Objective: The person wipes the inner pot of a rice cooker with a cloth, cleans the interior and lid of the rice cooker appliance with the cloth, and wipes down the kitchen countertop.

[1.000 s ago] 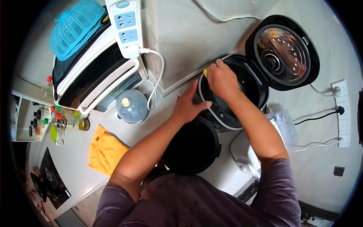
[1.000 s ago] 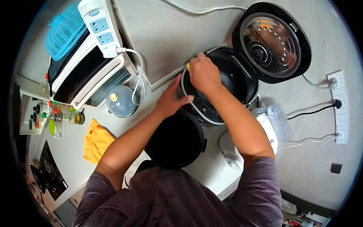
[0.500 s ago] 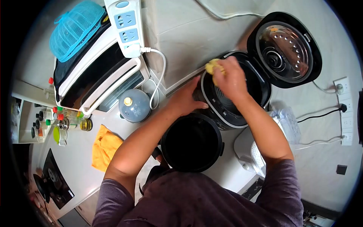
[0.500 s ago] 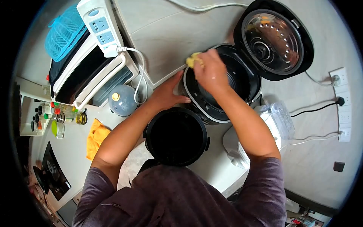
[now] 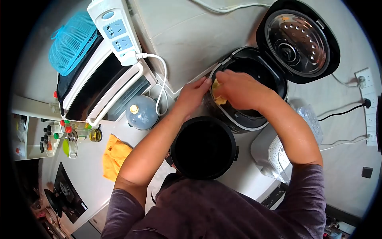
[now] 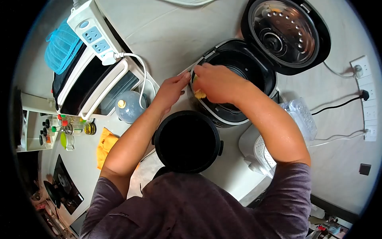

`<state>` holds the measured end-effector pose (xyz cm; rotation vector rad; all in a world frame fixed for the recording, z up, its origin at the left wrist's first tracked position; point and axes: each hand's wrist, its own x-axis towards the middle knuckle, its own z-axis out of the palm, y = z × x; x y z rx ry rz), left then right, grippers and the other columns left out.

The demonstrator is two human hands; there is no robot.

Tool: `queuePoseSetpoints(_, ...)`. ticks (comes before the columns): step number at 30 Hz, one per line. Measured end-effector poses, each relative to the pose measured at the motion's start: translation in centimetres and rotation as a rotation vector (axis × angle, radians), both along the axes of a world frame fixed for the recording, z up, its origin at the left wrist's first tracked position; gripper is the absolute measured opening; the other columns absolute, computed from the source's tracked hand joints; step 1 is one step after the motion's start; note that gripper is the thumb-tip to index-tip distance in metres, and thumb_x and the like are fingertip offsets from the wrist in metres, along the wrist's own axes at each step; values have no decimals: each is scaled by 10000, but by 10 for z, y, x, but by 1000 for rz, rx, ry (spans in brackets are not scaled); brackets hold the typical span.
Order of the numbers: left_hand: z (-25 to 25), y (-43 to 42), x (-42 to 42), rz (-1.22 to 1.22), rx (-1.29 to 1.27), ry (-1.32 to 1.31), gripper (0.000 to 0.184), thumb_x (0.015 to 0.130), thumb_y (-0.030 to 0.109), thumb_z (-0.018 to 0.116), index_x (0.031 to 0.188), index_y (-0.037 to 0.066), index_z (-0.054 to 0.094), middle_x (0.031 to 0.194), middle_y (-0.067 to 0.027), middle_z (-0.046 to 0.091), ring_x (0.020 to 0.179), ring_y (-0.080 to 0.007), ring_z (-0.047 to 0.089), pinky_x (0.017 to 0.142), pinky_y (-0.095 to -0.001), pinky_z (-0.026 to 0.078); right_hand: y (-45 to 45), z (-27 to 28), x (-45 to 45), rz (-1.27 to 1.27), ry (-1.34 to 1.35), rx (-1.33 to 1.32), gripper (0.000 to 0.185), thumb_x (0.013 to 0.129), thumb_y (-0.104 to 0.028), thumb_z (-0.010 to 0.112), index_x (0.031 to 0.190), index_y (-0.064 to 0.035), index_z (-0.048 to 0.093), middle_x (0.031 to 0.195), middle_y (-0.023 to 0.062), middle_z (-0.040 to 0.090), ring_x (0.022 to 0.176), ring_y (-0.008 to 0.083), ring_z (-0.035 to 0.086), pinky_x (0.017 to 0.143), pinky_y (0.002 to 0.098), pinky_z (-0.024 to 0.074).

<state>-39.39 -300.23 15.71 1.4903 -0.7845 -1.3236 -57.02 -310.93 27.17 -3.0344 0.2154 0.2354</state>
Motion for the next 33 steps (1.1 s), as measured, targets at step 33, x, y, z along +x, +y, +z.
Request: queuePoseSetpoints(33, -53, -28, 0, 38, -254, -194, 710, 952, 386, 846, 1569, 118, 620, 1270, -137, 807, 1131, -176, 743, 1031, -326, 542, 69, -14, -55, -254, -93, -36, 162, 848, -95, 711, 988, -48, 777, 1074, 156, 683, 980, 369, 724, 833, 469, 604)
